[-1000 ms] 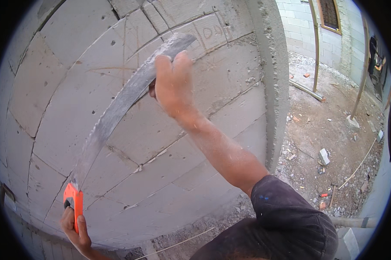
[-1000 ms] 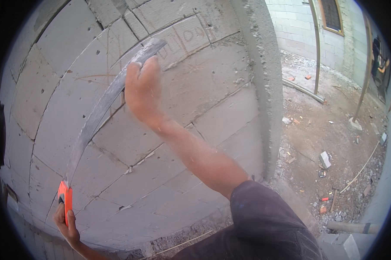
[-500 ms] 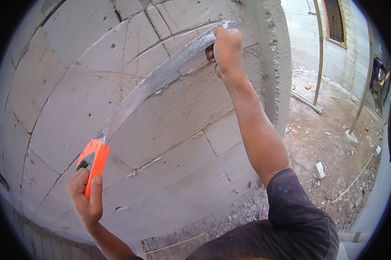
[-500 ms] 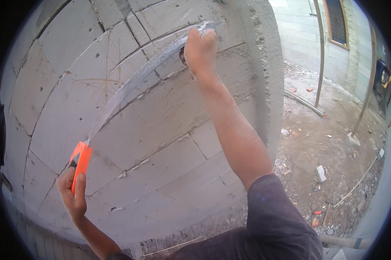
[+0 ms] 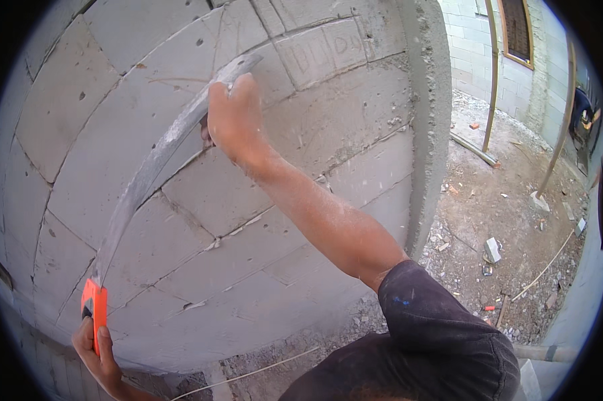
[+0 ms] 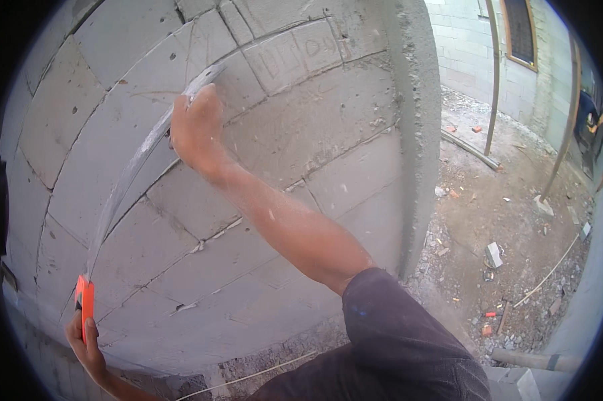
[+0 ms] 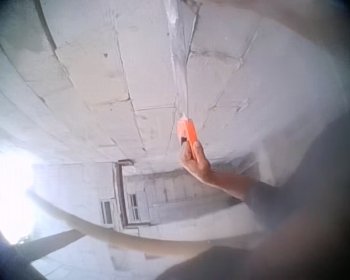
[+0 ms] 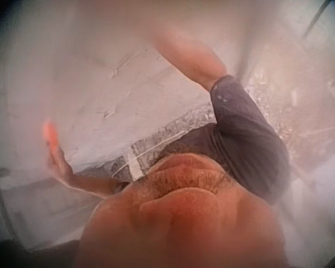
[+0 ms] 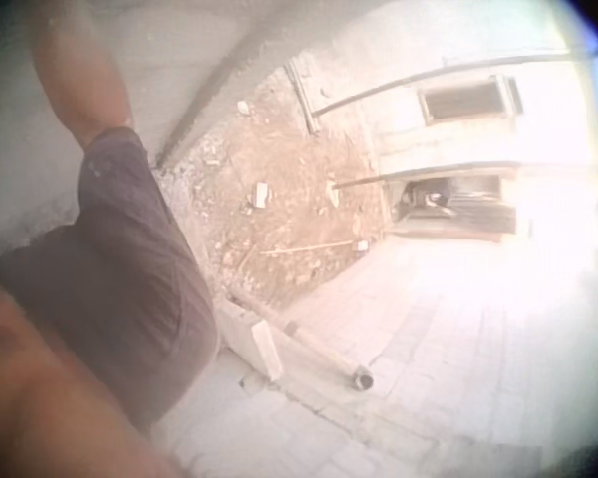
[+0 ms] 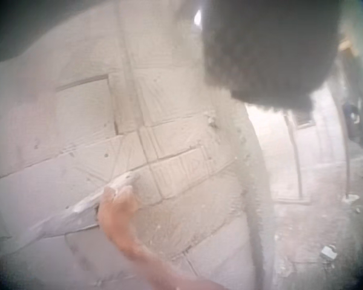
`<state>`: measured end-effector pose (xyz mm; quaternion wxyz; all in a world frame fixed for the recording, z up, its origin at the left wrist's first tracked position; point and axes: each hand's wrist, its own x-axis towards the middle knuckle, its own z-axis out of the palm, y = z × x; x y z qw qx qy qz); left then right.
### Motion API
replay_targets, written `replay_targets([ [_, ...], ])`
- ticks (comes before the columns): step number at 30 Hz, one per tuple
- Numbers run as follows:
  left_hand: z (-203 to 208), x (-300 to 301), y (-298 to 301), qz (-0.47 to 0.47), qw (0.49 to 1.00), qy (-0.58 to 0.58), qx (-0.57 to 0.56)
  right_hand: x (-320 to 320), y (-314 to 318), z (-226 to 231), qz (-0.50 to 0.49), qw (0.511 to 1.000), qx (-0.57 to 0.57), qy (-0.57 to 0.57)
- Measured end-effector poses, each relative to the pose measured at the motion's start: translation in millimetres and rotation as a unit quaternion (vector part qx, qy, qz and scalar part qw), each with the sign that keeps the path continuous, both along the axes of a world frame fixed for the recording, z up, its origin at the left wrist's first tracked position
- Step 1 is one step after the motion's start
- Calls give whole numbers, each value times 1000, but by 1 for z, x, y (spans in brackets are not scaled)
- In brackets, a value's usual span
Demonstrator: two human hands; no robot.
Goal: The person uses a hand saw to cut into a concrete block wall, following lines previously marked on the wall, and then uses their fingers to pull a thin strip of material out from a cut section.
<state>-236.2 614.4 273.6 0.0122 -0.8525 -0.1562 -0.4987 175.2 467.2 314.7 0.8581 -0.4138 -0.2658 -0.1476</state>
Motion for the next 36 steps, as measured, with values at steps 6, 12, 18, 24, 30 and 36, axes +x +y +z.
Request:
replay_targets([
  [6, -10, 20, -17, -106, 986, 131, 18, 11, -71, -15, 29, 997, 64, -14],
  [12, 20, 149, -90, -145, 985, 55, 75, 117, -144, -18, -63, 997, 43, -2],
  [18, 28, 168, -88, -127, 990, 35, -42, 121, -155, 10, 13, 998, 41, 45],
  [24, 48, 109, -74, -52, 990, 107, -76, 108, -117, 13, 13, 998, 55, 40],
  [30, 43, -38, -12, -76, 963, 187, -176, -6, 10, 6, -132, 991, -16, 6],
  [36, 1, -37, -38, 6, 997, 10, -82, -8, 1, -15, -34, 999, 13, -19],
])
